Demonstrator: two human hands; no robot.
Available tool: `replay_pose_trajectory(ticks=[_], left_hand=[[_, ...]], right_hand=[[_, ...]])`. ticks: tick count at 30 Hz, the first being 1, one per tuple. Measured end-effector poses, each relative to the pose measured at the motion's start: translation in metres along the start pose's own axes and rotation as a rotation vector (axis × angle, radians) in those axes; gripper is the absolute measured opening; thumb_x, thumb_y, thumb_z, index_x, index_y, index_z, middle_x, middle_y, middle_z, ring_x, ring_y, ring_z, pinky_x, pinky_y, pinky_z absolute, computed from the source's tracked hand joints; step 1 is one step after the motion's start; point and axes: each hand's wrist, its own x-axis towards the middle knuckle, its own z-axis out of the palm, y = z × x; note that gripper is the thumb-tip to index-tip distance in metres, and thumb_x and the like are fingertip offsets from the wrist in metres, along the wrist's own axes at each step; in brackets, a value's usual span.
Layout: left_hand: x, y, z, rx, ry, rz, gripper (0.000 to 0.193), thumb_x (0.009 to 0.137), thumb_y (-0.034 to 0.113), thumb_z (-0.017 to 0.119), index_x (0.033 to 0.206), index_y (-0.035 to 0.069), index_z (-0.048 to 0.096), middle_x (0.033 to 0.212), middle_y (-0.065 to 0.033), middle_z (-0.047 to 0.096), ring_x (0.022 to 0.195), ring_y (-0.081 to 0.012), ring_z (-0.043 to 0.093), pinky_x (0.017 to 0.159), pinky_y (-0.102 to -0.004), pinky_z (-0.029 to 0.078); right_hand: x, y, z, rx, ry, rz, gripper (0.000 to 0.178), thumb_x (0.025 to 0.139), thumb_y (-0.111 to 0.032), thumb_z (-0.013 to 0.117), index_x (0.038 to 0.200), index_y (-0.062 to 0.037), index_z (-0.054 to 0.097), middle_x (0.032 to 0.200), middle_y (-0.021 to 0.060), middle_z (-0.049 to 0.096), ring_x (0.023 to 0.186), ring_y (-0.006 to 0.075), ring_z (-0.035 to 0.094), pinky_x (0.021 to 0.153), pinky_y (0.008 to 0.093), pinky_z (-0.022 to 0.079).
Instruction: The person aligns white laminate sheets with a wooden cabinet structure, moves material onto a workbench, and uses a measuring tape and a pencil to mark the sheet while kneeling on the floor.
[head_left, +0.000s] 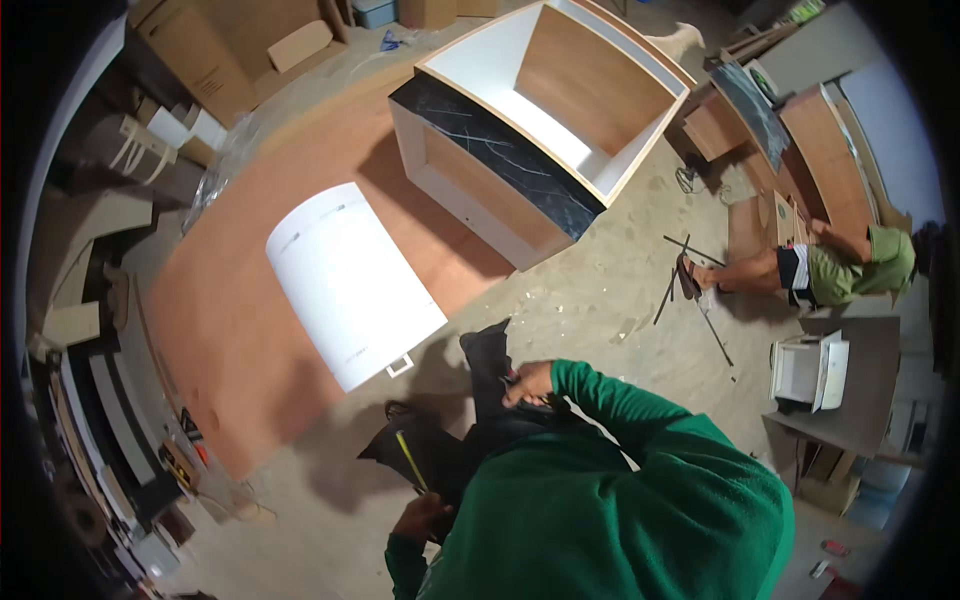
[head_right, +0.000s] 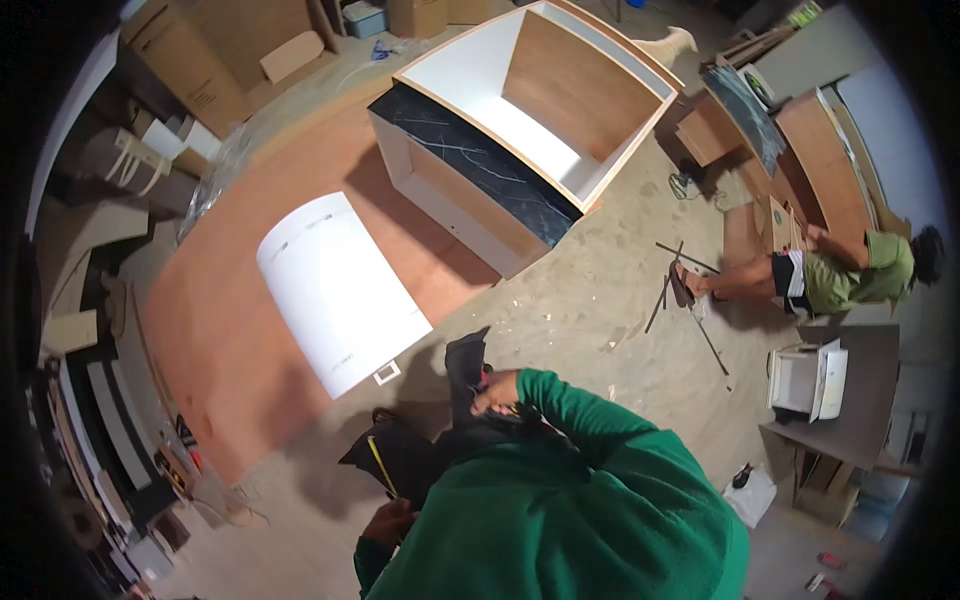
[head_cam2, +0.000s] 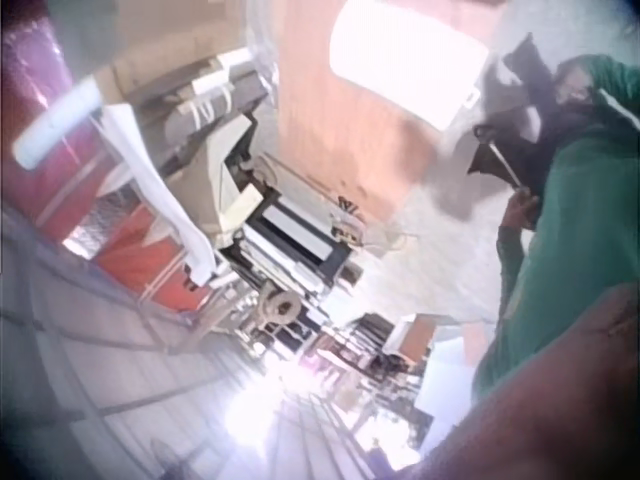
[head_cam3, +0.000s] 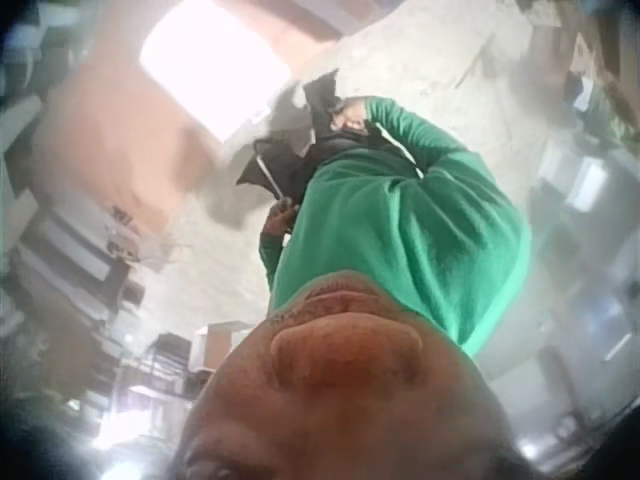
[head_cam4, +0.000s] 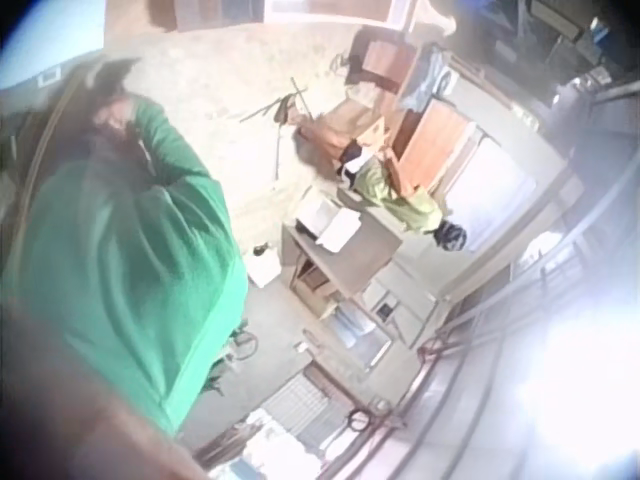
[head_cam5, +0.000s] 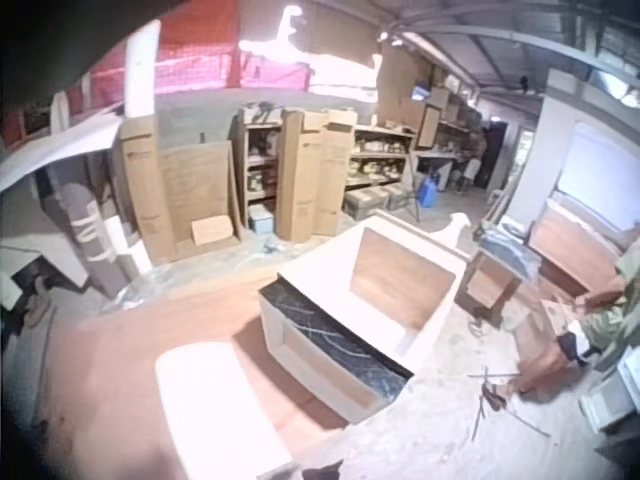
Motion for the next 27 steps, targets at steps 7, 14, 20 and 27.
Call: replay_pose_trajectory(ticks=[7, 14, 20, 27], left_hand=[[0.065, -0.031, -0.172, 0.101, -0.451, -0.158, 0.021, 0.095, 0.025, 0.074, 0.092, 0.013, 0.057, 0.074, 0.0036, 0.056, 0.063, -0.0094, 0.057, 0.052, -0.0283, 0.043], [0.263, 0.007, -0.329, 0.301, 0.115, -0.108, 0.035, 0.101, 0.040, 0.058, 0.091, 0.007, 0.064, 0.080, -0.0091, 0.070, 0.062, -0.0187, 0.064, 0.058, -0.0348, 0.052], [0.463, 0.050, -0.363, 0.701, 0.231, 0.329, 0.042, 0.102, 0.032, 0.051, 0.078, 0.001, 0.067, 0.065, -0.0093, 0.066, 0.058, -0.0198, 0.064, 0.060, -0.0371, 0.052], [0.606, 0.031, -0.378, 1.106, 0.443, 0.404, 0.042, 0.094, 0.042, 0.056, 0.101, 0.005, 0.074, 0.095, -0.0221, 0.072, 0.095, -0.0409, 0.069, 0.087, -0.0513, 0.053]], right_hand=[[0.070, 0.043, 0.102, 0.153, -0.273, 0.076, 0.033, 0.084, -0.039, 0.077, 0.085, -0.0073, 0.067, 0.073, 0.0012, 0.060, 0.060, 0.0121, 0.057, 0.055, 0.0302, 0.048], [0.119, -0.005, 0.117, -0.134, 0.032, 0.042, 0.041, 0.093, -0.041, 0.070, 0.103, -0.0014, 0.064, 0.074, 0.0028, 0.062, 0.067, 0.0156, 0.058, 0.063, 0.0352, 0.048], [0.323, 0.064, 0.011, -0.298, 0.815, -0.188, 0.034, 0.091, -0.030, 0.068, 0.109, -0.0019, 0.061, 0.097, 0.0197, 0.070, 0.090, 0.0373, 0.069, 0.081, 0.0489, 0.054], [0.499, 0.172, -0.115, -0.506, 1.186, -0.105, 0.057, 0.092, -0.017, 0.067, 0.146, -0.0147, 0.050, 0.117, 0.0262, 0.066, 0.104, 0.0474, 0.064, 0.089, 0.0535, 0.052]])
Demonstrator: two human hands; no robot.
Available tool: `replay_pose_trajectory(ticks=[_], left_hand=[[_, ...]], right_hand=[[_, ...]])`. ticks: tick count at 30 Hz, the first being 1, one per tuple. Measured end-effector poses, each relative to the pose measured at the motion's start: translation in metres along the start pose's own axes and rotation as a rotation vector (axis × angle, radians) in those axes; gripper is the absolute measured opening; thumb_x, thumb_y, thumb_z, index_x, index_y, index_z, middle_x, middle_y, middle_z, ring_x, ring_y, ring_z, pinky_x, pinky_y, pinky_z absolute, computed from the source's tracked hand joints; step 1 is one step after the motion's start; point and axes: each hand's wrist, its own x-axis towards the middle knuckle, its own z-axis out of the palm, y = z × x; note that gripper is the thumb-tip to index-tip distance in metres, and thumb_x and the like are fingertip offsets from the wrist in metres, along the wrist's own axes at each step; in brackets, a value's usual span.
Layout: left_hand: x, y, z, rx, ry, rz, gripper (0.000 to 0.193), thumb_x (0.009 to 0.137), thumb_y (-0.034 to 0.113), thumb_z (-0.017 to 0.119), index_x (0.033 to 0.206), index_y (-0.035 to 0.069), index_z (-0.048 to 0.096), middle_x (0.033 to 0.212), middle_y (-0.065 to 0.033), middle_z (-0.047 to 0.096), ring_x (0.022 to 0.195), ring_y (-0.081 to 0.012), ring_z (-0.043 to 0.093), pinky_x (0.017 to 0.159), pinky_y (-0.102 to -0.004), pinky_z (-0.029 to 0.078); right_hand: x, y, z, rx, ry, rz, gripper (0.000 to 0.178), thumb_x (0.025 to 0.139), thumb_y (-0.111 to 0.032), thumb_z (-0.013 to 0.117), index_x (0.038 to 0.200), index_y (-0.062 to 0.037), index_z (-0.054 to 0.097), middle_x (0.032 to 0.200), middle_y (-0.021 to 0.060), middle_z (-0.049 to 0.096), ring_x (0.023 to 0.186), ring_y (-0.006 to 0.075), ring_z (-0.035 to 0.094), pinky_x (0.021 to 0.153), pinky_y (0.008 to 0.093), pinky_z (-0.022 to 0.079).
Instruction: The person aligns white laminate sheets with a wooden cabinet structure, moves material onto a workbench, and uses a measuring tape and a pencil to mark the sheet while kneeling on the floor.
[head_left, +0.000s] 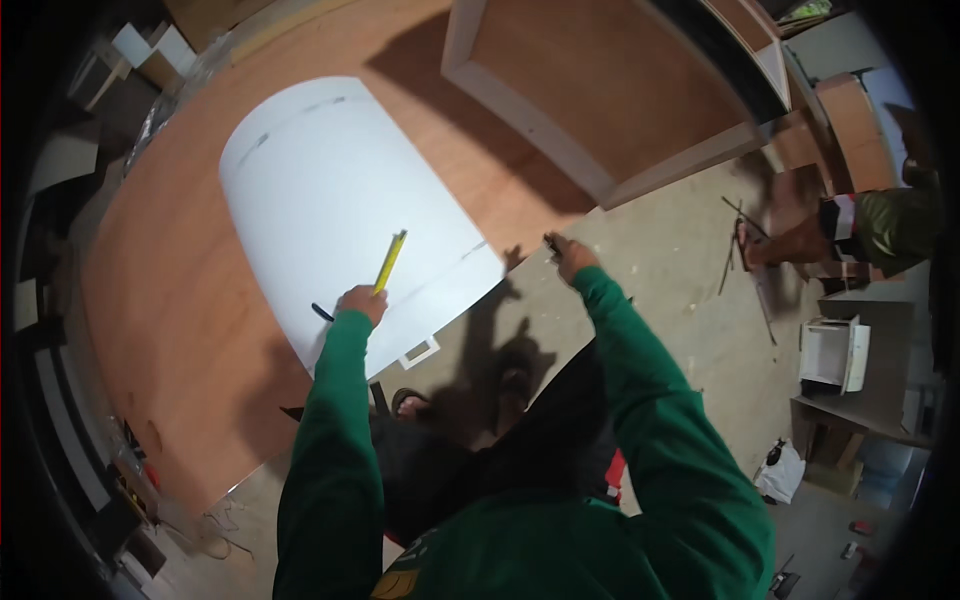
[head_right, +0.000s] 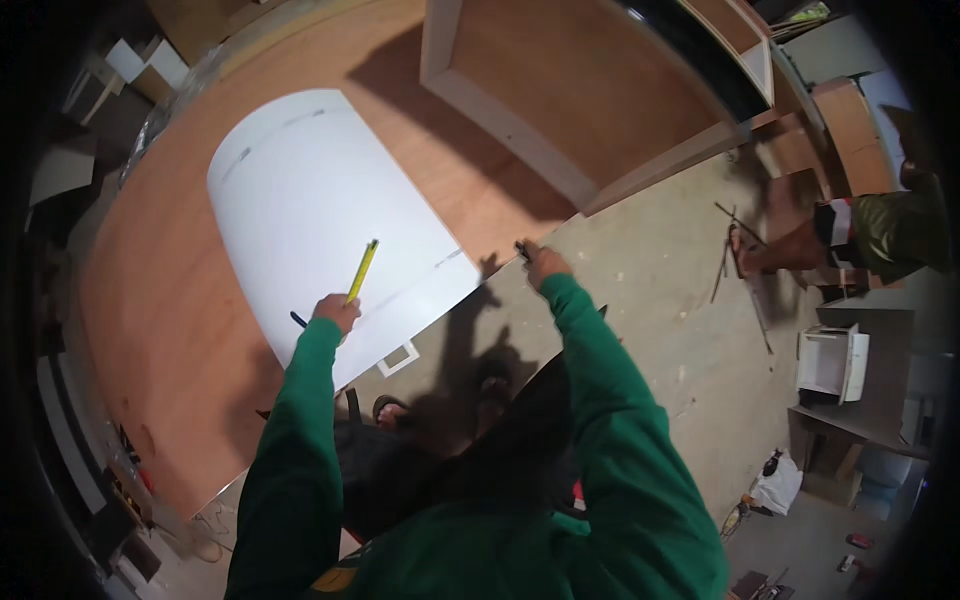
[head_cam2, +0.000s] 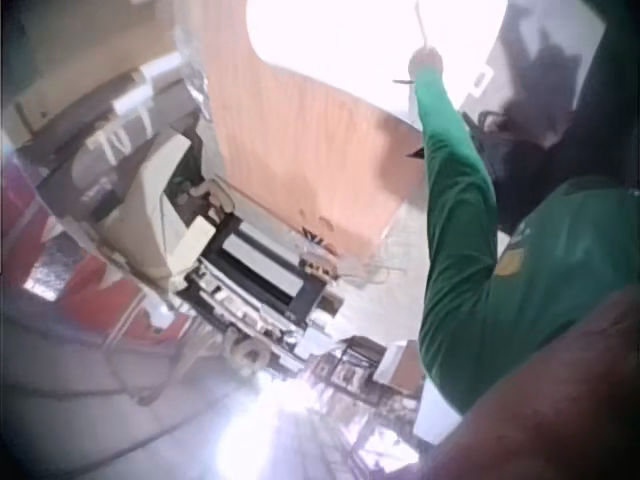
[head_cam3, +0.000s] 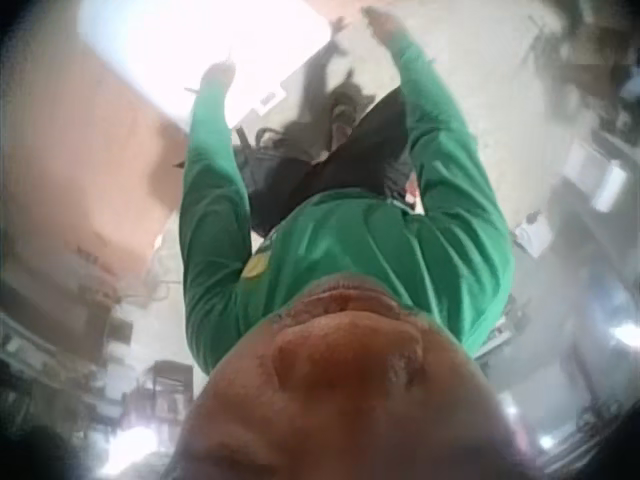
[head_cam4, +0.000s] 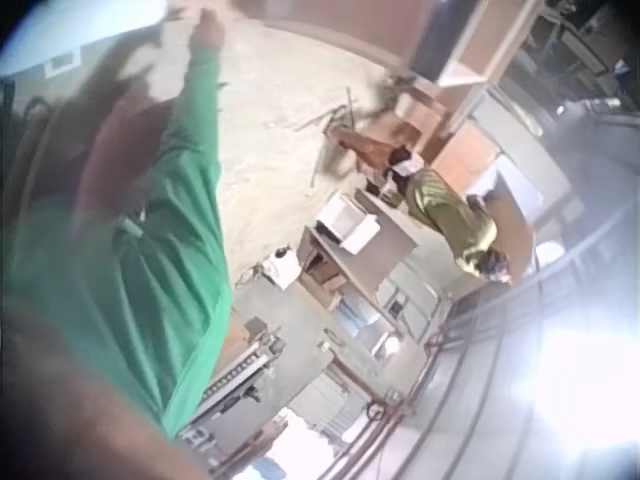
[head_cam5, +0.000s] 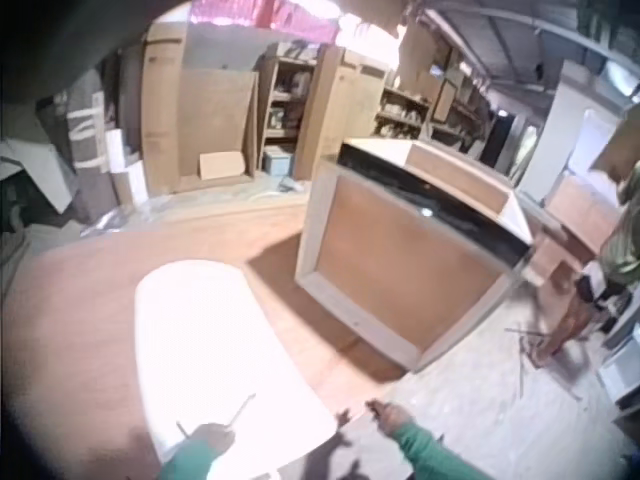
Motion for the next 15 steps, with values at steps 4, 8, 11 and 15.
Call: replay_pose_trajectory(ticks=[4, 8, 11, 15], left_hand=[[0.021, -0.025, 0.014, 0.039, -0.003, -0.123, 0.041, 0.095, 0.040, 0.058, 0.108, 0.005, 0.073, 0.106, -0.0215, 0.072, 0.102, -0.0405, 0.069, 0.093, -0.0500, 0.053], [0.030, -0.039, 0.050, 0.035, 0.102, -0.227, 0.042, 0.096, 0.041, 0.058, 0.114, 0.006, 0.072, 0.111, -0.0207, 0.072, 0.106, -0.0395, 0.068, 0.094, -0.0494, 0.054], [0.042, -0.042, 0.057, -0.031, 0.142, -0.320, 0.042, 0.096, 0.042, 0.058, 0.116, 0.007, 0.072, 0.113, -0.0201, 0.072, 0.108, -0.0388, 0.068, 0.094, -0.0488, 0.055], [0.058, -0.048, 0.063, 0.012, 0.284, -0.280, 0.037, 0.094, 0.037, 0.060, 0.102, 0.004, 0.074, 0.095, -0.0194, 0.073, 0.092, -0.0376, 0.070, 0.085, -0.0483, 0.055]], right_hand=[[0.056, -0.008, 0.006, -0.189, 0.067, 0.138, 0.063, 0.093, -0.020, 0.067, 0.152, -0.0183, 0.044, 0.128, 0.0280, 0.061, 0.110, 0.0458, 0.063, 0.092, 0.0527, 0.052], [0.094, -0.001, 0.030, -0.188, 0.223, 0.070, 0.070, 0.092, -0.024, 0.069, 0.155, -0.0225, 0.038, 0.129, 0.0186, 0.063, 0.118, 0.0414, 0.060, 0.099, 0.0532, 0.049], [0.114, -0.015, 0.037, -0.264, 0.337, 0.011, 0.069, 0.091, -0.024, 0.070, 0.154, -0.0275, 0.040, 0.129, 0.0169, 0.063, 0.118, 0.0393, 0.060, 0.098, 0.0541, 0.049], [0.134, -0.024, 0.035, -0.161, 0.459, 0.119, 0.072, 0.091, -0.029, 0.070, 0.154, -0.0157, 0.037, 0.136, 0.0231, 0.056, 0.124, 0.0418, 0.054, 0.103, 0.0537, 0.045]])
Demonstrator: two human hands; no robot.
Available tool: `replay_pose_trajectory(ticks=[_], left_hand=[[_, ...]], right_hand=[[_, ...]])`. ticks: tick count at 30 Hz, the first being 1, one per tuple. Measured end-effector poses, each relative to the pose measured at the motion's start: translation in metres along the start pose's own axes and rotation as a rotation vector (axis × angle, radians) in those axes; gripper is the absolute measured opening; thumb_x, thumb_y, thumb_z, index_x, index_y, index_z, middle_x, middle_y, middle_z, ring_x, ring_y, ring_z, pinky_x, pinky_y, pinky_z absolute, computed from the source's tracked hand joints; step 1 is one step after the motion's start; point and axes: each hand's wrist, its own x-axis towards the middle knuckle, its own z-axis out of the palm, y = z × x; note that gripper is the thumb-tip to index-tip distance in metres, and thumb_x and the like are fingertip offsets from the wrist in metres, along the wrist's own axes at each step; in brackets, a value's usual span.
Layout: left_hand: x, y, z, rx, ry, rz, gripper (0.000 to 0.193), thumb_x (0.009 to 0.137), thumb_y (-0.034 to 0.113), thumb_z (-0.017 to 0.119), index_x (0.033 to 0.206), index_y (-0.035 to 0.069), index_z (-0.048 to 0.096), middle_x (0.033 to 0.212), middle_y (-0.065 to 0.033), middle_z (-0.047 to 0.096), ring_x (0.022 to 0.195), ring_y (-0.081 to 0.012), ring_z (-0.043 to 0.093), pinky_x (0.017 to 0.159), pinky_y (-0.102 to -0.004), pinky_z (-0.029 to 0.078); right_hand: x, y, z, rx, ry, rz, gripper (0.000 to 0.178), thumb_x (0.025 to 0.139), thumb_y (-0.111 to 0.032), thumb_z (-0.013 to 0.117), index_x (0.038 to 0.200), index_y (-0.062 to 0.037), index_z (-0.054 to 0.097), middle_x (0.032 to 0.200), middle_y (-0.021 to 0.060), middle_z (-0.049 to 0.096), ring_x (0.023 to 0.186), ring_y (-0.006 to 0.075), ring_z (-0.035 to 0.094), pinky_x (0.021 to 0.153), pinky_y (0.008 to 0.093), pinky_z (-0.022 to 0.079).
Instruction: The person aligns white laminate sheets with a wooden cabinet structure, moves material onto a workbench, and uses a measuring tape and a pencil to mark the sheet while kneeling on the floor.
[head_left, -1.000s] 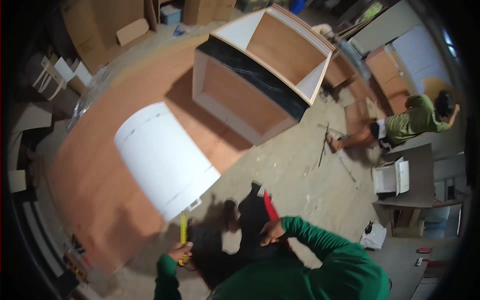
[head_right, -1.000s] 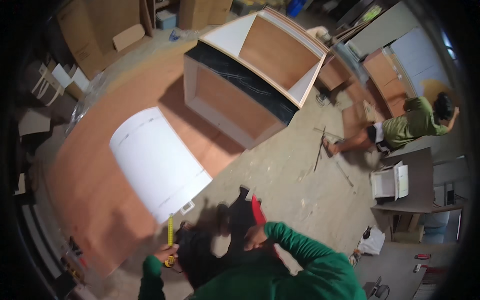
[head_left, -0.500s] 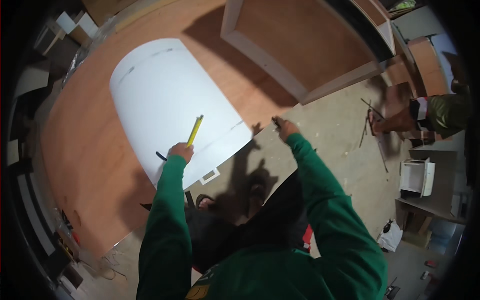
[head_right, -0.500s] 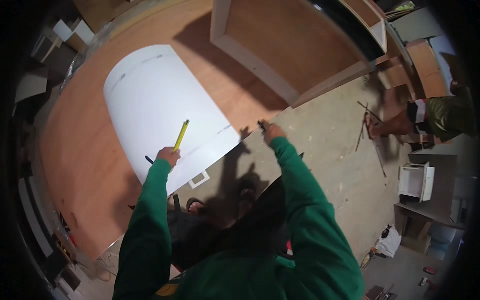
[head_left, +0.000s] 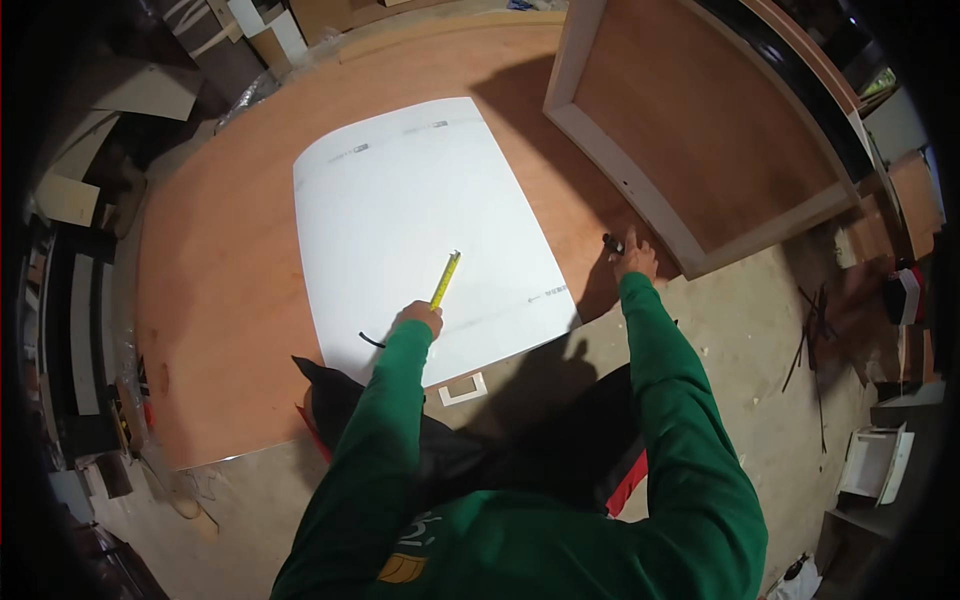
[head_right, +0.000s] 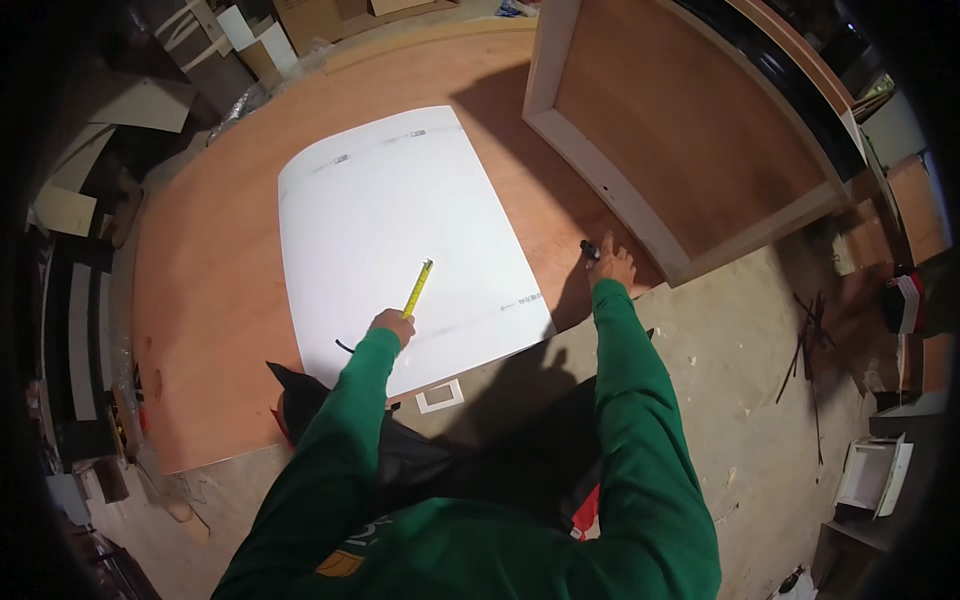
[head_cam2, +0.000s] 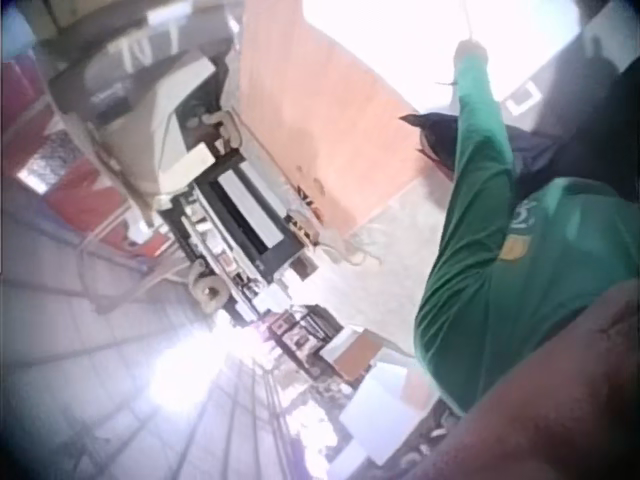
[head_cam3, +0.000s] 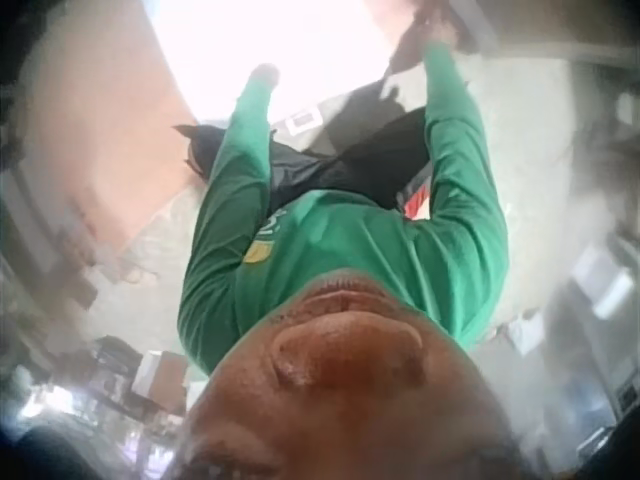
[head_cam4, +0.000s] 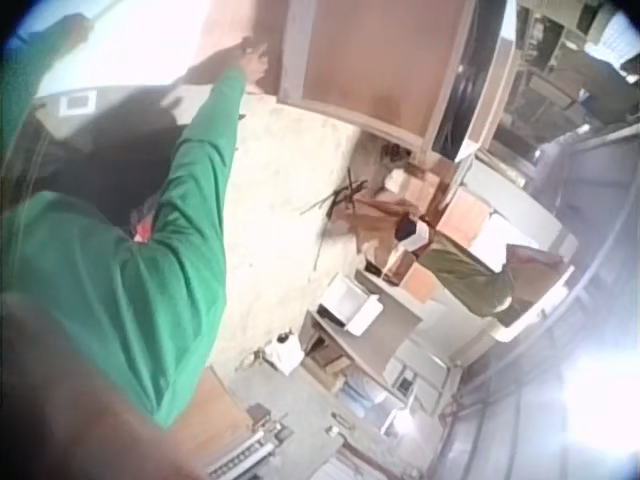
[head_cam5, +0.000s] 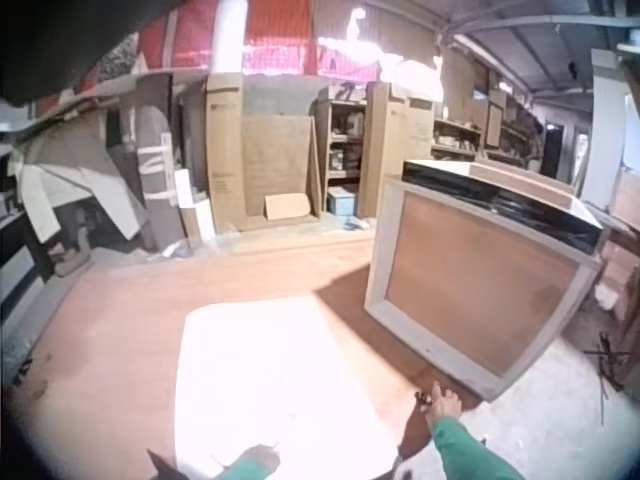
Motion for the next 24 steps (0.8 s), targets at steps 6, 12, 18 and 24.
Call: replay_pose_trajectory(ticks=[6, 12, 18, 24], left_hand=[[0.000, -0.020, 0.000, -0.177, -0.107, -0.097, 0.032, 0.096, 0.033, 0.064, 0.091, 0.003, 0.072, 0.072, -0.0117, 0.066, 0.056, -0.0235, 0.063, 0.054, -0.0406, 0.051], [-0.011, 0.026, -0.021, -0.260, -0.227, -0.189, 0.032, 0.096, 0.034, 0.065, 0.087, 0.004, 0.074, 0.070, -0.0105, 0.066, 0.058, -0.0236, 0.065, 0.056, -0.0413, 0.052], [0.014, 0.001, -0.010, -0.058, -0.193, -0.086, 0.044, 0.091, 0.040, 0.068, 0.105, -0.001, 0.072, 0.098, -0.0223, 0.073, 0.091, -0.0363, 0.072, 0.081, -0.0464, 0.057], [0.019, 0.019, -0.010, 0.010, -0.110, -0.076, 0.034, 0.093, 0.037, 0.070, 0.092, 0.003, 0.075, 0.087, -0.0124, 0.076, 0.081, -0.0301, 0.073, 0.076, -0.0455, 0.056]], right_hand=[[-0.143, -0.071, 0.026, 0.215, -0.360, -0.399, 0.100, 0.078, -0.043, 0.080, 0.152, 0.0027, 0.030, 0.150, 0.0374, 0.035, 0.137, 0.0496, 0.039, 0.112, 0.0556, 0.037], [-0.192, -0.055, 0.022, -0.002, -0.454, -0.599, 0.081, 0.095, -0.043, 0.065, 0.161, -0.0200, 0.024, 0.167, 0.0240, 0.010, 0.152, 0.0447, 0.017, 0.120, 0.0602, 0.022], [-0.191, -0.074, 0.021, -0.036, -0.462, -0.497, 0.077, 0.094, -0.041, 0.066, 0.160, -0.0290, 0.028, 0.167, 0.0233, 0.012, 0.150, 0.0508, 0.015, 0.114, 0.0697, 0.024], [-0.176, -0.069, 0.029, -0.118, -0.409, -0.560, 0.080, 0.091, -0.029, 0.071, 0.159, -0.0304, 0.029, 0.167, 0.0220, 0.011, 0.147, 0.0527, 0.020, 0.115, 0.0694, 0.025]])
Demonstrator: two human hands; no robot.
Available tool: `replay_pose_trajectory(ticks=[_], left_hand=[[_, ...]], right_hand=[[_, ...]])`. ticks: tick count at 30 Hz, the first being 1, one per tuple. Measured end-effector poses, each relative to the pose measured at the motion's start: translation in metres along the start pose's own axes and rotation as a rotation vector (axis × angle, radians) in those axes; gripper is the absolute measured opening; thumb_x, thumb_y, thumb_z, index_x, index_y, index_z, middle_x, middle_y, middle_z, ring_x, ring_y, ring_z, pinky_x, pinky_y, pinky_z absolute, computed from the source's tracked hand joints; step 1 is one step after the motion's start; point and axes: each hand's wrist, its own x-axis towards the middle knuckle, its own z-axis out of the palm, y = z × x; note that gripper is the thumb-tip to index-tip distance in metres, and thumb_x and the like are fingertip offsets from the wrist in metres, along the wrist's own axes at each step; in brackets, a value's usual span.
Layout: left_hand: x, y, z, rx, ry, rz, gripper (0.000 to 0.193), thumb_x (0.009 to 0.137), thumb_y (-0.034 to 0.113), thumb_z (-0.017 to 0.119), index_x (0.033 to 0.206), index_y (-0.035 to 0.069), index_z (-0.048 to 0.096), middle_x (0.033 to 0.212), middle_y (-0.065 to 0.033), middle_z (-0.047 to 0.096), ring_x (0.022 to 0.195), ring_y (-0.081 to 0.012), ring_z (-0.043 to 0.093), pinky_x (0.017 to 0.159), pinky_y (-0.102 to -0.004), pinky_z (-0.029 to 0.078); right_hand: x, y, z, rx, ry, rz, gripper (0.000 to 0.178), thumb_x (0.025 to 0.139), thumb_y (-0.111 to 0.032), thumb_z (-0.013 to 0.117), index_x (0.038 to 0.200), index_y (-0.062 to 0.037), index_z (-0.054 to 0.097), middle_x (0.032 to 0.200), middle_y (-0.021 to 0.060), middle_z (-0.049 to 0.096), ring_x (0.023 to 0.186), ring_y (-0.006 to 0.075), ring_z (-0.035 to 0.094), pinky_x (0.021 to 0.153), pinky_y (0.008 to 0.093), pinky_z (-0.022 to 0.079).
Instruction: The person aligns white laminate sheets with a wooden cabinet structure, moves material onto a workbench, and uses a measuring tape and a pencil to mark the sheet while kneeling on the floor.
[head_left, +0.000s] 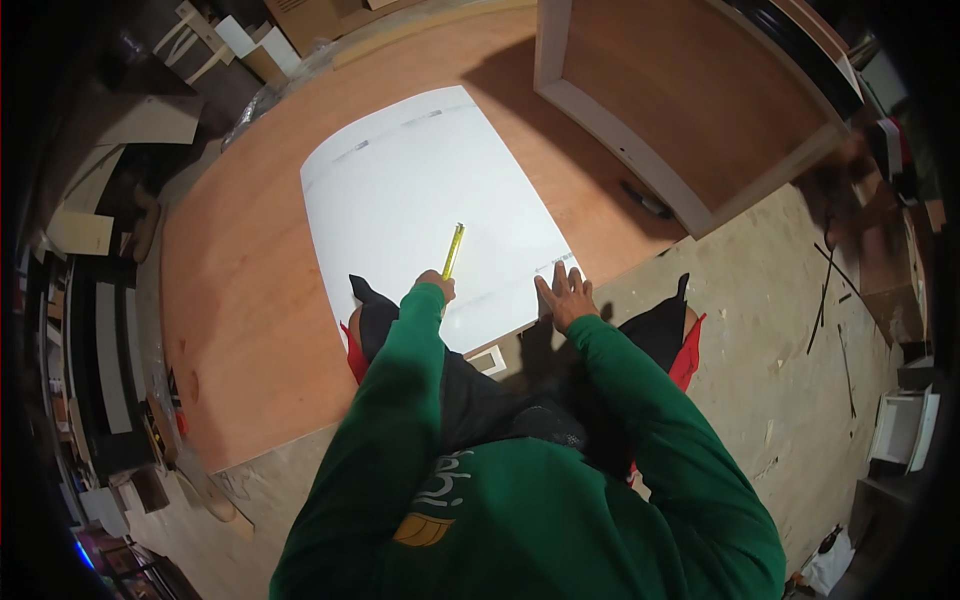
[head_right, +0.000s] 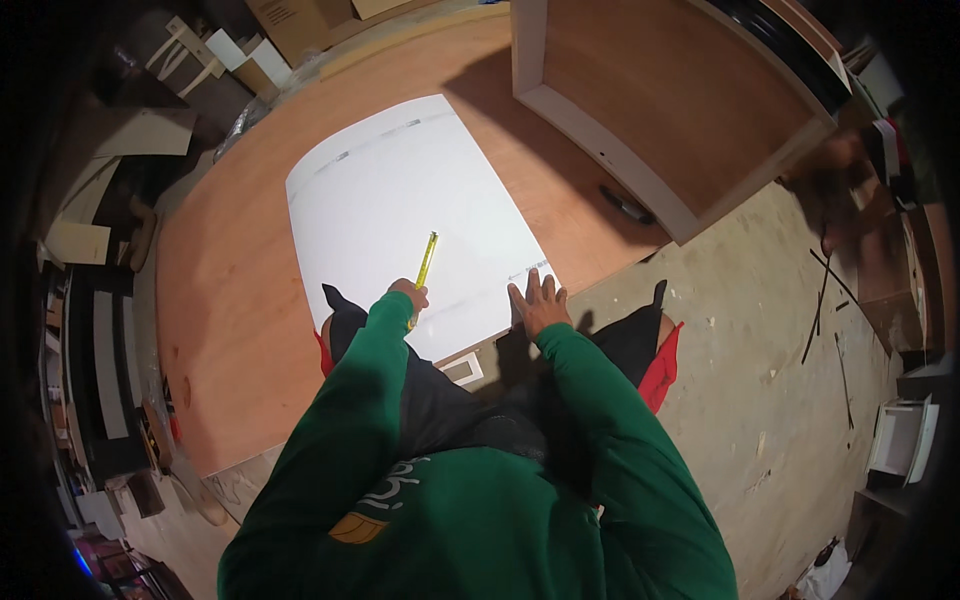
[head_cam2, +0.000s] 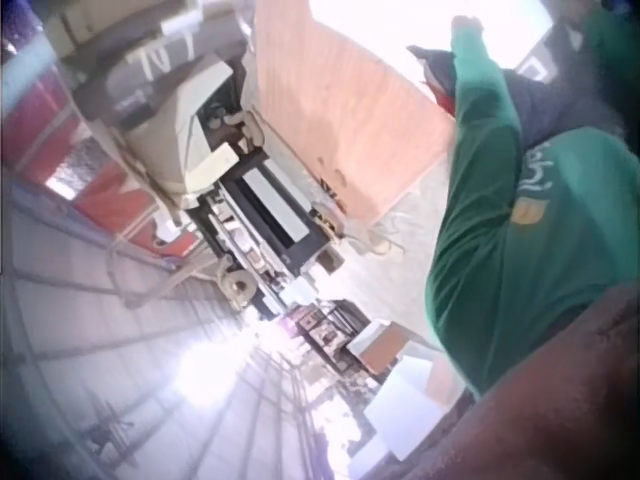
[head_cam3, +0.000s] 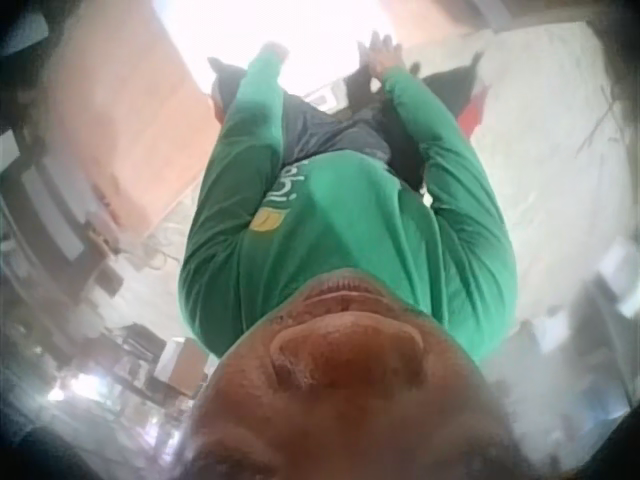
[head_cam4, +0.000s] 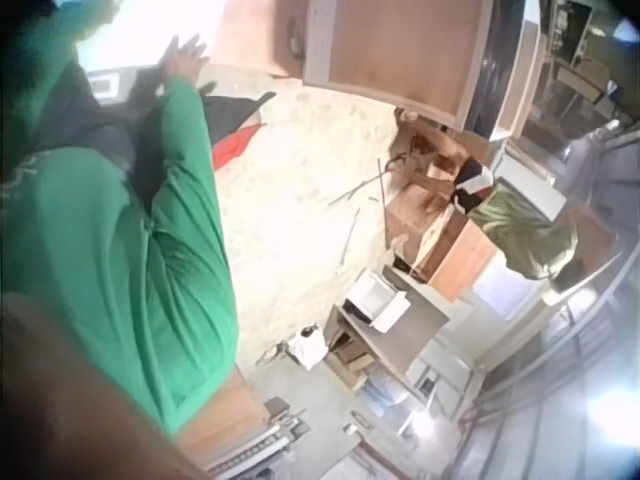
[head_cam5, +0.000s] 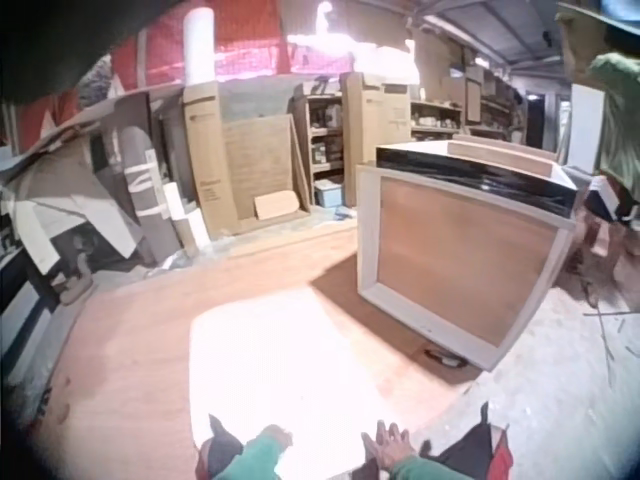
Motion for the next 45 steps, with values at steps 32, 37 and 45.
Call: replay_pose_trajectory(ticks=[32, 37, 45], left_hand=[[-0.073, 0.084, 0.010, 0.478, -0.063, 0.377, 0.057, 0.106, 0.047, 0.039, 0.105, 0.001, 0.073, 0.101, -0.0227, 0.072, 0.095, -0.0410, 0.068, 0.091, -0.0495, 0.052], [-0.118, 0.147, -0.002, 0.377, 0.062, 0.456, 0.048, 0.103, 0.043, 0.048, 0.101, 0.002, 0.075, 0.092, -0.0207, 0.073, 0.087, -0.0388, 0.070, 0.085, -0.0472, 0.054], [-0.088, 0.129, 0.038, 0.136, -0.106, 0.458, 0.028, 0.093, 0.034, 0.066, 0.091, 0.008, 0.076, 0.082, -0.0081, 0.075, 0.075, -0.0201, 0.070, 0.075, -0.0375, 0.056]], right_hand=[[0.014, 0.048, -0.006, 0.782, -0.114, 0.002, 0.082, 0.079, -0.016, 0.069, 0.156, -0.0169, 0.041, 0.161, 0.0130, 0.034, 0.155, 0.0354, 0.018, 0.125, 0.0472, 0.021], [0.020, 0.076, 0.022, 1.516, 0.100, 0.097, 0.048, 0.079, 0.001, 0.058, 0.127, 0.0000, 0.062, 0.138, 0.0131, 0.061, 0.130, 0.0238, 0.057, 0.104, 0.0331, 0.048], [0.035, 0.079, 0.003, 1.829, 0.224, 0.496, 0.022, 0.087, 0.002, 0.056, 0.107, 0.0025, 0.065, 0.103, 0.0114, 0.072, 0.081, 0.0153, 0.066, 0.073, 0.0289, 0.054]])
